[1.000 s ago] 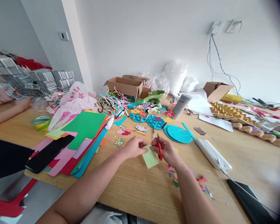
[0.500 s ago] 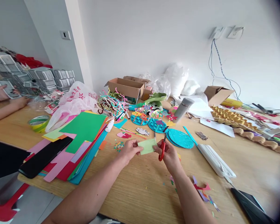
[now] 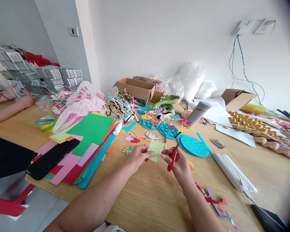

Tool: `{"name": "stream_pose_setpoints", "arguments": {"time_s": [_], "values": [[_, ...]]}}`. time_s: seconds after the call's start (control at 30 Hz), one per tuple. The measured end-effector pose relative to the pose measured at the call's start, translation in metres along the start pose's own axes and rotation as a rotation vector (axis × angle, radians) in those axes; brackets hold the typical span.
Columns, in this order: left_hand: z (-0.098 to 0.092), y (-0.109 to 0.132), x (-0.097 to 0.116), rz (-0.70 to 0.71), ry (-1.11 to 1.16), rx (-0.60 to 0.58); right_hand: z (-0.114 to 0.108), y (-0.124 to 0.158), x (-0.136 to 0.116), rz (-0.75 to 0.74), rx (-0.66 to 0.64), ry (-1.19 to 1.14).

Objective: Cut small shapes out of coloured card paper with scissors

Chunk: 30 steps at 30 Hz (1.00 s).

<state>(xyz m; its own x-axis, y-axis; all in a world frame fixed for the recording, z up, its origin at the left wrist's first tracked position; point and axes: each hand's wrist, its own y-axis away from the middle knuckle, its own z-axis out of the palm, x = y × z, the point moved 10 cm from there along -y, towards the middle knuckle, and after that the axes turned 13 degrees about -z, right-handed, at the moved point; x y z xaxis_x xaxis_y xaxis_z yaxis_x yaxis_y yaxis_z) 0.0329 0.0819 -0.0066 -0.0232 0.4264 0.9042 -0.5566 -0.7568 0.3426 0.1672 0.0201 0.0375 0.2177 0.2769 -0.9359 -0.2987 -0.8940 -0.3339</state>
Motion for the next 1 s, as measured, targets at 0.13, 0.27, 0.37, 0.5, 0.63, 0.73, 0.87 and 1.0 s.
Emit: {"name": "stream_pose_setpoints", "arguments": {"time_s": [0.13, 0.27, 0.37, 0.5, 0.63, 0.73, 0.87, 1.0], "values": [[-0.005, -0.003, -0.001, 0.008, 0.097, 0.013, 0.012, 0.003, 0.001, 0.007, -0.075, 0.002], [0.0, -0.001, -0.006, -0.042, 0.06, -0.012, 0.006, 0.002, 0.001, -0.016, -0.01, -0.035], [0.002, 0.001, -0.008, -0.074, 0.034, -0.014, -0.003, 0.001, 0.001, -0.026, 0.039, -0.019], [0.001, 0.0, -0.008, -0.078, 0.083, -0.018, 0.006, 0.002, 0.002, 0.008, -0.039, 0.008], [0.002, -0.001, -0.009, -0.068, 0.101, -0.027, 0.015, 0.005, 0.003, 0.025, -0.082, -0.023], [0.007, -0.001, -0.014, -0.096, 0.068, -0.065, 0.008, 0.003, 0.001, -0.004, -0.009, -0.058], [0.011, 0.0, -0.016, -0.112, 0.048, -0.086, -0.002, 0.003, -0.006, -0.024, 0.052, -0.009], [0.002, 0.002, -0.006, -0.048, 0.182, -0.033, 0.009, 0.008, -0.008, 0.037, -0.066, 0.054]]}}
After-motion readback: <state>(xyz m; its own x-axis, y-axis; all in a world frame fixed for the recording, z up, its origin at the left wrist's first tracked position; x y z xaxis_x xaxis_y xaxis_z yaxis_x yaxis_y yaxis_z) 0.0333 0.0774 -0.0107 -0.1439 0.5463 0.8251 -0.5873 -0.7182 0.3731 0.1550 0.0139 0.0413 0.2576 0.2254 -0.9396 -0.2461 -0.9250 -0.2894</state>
